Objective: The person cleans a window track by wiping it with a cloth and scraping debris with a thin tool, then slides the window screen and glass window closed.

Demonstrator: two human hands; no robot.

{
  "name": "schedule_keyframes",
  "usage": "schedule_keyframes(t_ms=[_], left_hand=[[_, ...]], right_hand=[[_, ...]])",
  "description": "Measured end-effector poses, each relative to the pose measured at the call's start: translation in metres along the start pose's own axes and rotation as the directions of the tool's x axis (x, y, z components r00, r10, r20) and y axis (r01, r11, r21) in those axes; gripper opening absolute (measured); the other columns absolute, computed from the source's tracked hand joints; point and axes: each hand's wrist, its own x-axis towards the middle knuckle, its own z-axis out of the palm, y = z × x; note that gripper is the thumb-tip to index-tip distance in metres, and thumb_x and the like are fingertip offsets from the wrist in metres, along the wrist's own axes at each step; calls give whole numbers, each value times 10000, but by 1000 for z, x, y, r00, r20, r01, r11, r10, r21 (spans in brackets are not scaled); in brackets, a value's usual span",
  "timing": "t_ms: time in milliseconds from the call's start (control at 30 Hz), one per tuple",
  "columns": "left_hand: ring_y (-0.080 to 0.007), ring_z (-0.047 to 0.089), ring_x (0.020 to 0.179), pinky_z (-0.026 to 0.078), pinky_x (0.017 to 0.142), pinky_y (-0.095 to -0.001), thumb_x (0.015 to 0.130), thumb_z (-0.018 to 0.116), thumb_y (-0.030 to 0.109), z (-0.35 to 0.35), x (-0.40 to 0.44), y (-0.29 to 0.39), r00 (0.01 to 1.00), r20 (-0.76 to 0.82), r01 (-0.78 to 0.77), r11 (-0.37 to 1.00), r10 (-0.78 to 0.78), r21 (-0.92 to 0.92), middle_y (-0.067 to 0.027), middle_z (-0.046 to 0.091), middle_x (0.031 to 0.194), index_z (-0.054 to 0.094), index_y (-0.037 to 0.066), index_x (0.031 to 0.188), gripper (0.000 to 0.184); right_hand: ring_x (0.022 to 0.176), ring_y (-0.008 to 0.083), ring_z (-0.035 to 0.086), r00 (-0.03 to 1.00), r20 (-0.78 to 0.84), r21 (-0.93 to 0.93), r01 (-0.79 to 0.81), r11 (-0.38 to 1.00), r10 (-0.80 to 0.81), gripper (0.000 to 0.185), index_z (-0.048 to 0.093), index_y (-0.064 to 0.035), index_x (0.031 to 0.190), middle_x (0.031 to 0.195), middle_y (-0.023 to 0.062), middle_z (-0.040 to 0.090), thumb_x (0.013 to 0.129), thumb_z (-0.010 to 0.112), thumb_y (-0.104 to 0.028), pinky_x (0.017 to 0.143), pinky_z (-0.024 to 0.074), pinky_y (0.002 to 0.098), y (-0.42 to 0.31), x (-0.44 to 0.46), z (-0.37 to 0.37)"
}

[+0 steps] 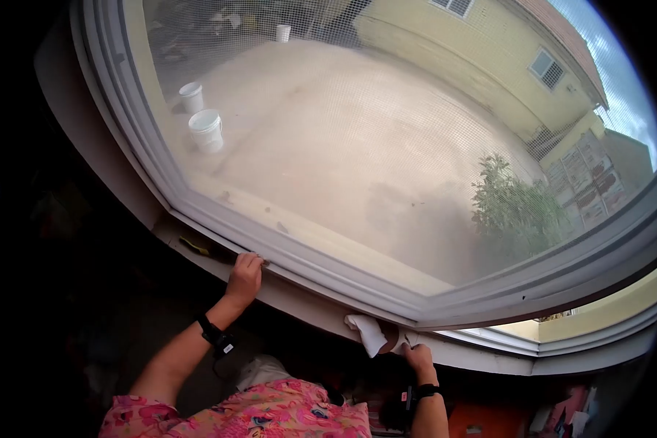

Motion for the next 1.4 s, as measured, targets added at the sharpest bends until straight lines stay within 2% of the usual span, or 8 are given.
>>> schedule_keyframes(t_ms=[400,567,667,767,867,967,1167,1400], left_hand=[[-280,528,812,477,687,-337,681,518,16,85,-15,153,968,123,-202,969,219,-140,-111,517,823,527,26,762,82],[-270,544,843,485,711,-329,690,528,27,90,-18,157,931,216,-254,946,296,-203,-99,537,856,551,33,805,117],[-281,559,872,483,738,-351,732,529,26,55,-15,120,967,174,-173,981,187,-92,-105,573,911,588,32,911,188],[-310,549,867,474,762,-375,753,547,-9,29,-11,71,998,46,-55,997,52,50,-125,578,894,611,2,843,111],[-318,516,918,455,793,-377,733,538,-25,24,-9,61,996,74,30,982,-45,184,-137,560,926,586,0,869,147],[-327,504,906,449,792,-379,717,532,-26,49,-14,89,995,95,-33,976,13,213,-151,541,914,564,-3,854,142],[-296,510,818,465,704,-341,654,529,27,109,-24,197,940,203,-285,958,273,32,-138,499,829,512,19,755,103],[-279,527,851,472,728,-333,680,517,20,150,-25,272,855,343,-340,920,389,-197,-124,526,886,564,-13,873,201]], right_hand=[[859,438,577,972,110,16,208,978,-209,568,637,96,783,823,321,588,732,532,-459,815,447,434,14,2,-1],[824,436,580,962,70,31,261,965,-262,556,638,89,743,792,312,588,731,543,-459,800,451,451,20,7,3],[827,433,579,955,64,35,287,957,-289,550,639,87,746,802,308,591,737,543,-455,800,451,453,23,7,4],[830,430,580,953,71,51,290,956,-293,535,644,78,751,810,303,594,742,547,-449,799,452,453,26,9,5],[832,426,580,952,82,75,289,954,-295,521,649,66,757,815,296,597,744,554,-446,796,455,450,27,10,4],[830,423,581,956,74,106,277,955,-285,517,651,61,761,816,290,601,744,560,-447,792,457,447,28,11,5],[818,427,578,952,45,132,293,947,-301,520,649,63,756,803,290,599,747,568,-450,782,453,447,32,14,10],[793,429,577,939,51,167,328,930,-340,506,647,62,755,773,287,597,758,564,-437,765,449,449,35,16,7]])
